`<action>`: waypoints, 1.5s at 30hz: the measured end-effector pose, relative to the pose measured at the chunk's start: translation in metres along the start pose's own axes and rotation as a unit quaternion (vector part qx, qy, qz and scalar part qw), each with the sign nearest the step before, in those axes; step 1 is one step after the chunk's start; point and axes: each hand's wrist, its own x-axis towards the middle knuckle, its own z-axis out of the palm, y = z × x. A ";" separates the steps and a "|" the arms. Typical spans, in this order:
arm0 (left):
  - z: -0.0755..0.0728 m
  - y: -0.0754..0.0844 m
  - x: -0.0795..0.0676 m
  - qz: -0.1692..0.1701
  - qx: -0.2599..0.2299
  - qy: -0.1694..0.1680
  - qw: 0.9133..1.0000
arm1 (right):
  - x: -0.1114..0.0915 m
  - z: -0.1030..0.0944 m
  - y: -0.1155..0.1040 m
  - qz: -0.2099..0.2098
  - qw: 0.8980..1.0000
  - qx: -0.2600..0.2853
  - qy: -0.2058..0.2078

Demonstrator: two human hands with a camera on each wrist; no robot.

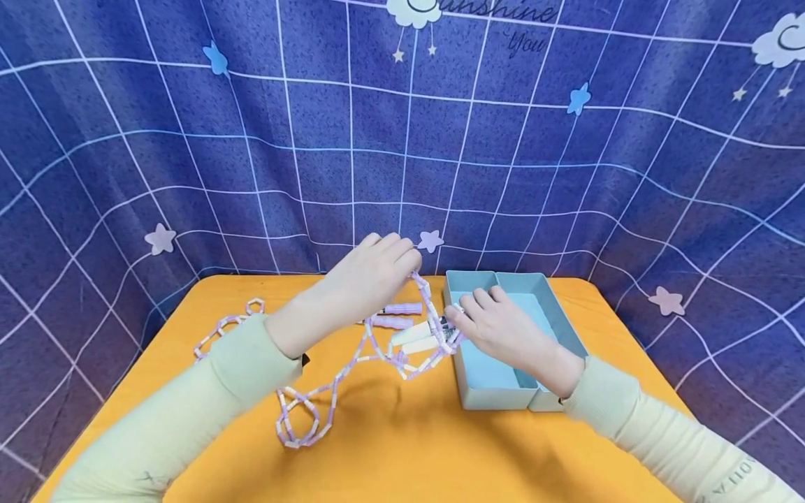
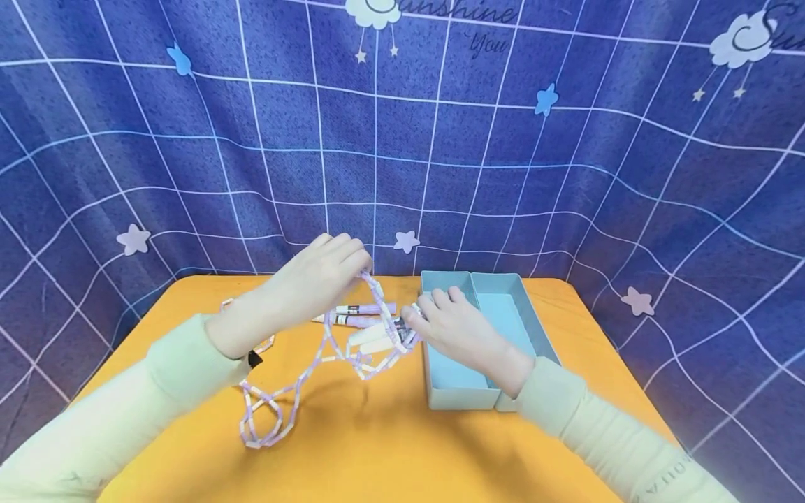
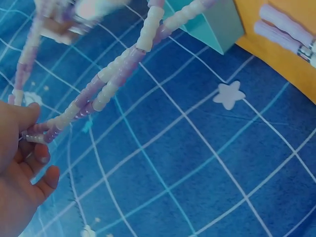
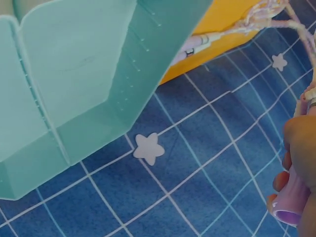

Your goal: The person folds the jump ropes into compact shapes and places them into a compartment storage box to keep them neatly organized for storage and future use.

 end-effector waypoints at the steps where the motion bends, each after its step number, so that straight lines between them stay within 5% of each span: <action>1: 0.002 -0.003 0.000 -0.005 -0.002 -0.003 1.000 | 0.001 -0.002 -0.001 -0.004 1.000 0.003 0.006; 9: 0.019 -0.021 -0.006 -0.040 -0.037 -0.013 0.998 | 0.008 -0.014 -0.003 -0.006 0.997 0.043 0.056; 16: 0.039 -0.028 -0.012 -0.036 -0.061 -0.013 0.997 | 0.012 -0.025 -0.003 -0.007 0.994 0.066 0.088; 28: 0.087 -0.032 -0.035 0.006 0.001 0.002 1.000 | 0.020 -0.039 0.007 0.092 0.988 0.088 0.085; 35: 0.100 -0.024 -0.050 -0.054 -0.010 -0.067 0.996 | 0.023 -0.049 0.016 0.144 0.982 0.074 0.101; 42: 0.105 -0.006 -0.061 -0.045 0.001 -0.118 0.992 | 0.023 -0.047 0.023 0.142 0.982 0.044 0.118; 45: 0.106 0.004 -0.063 -0.083 -0.046 -0.129 0.987 | 0.023 -0.045 0.024 0.143 0.982 0.037 0.119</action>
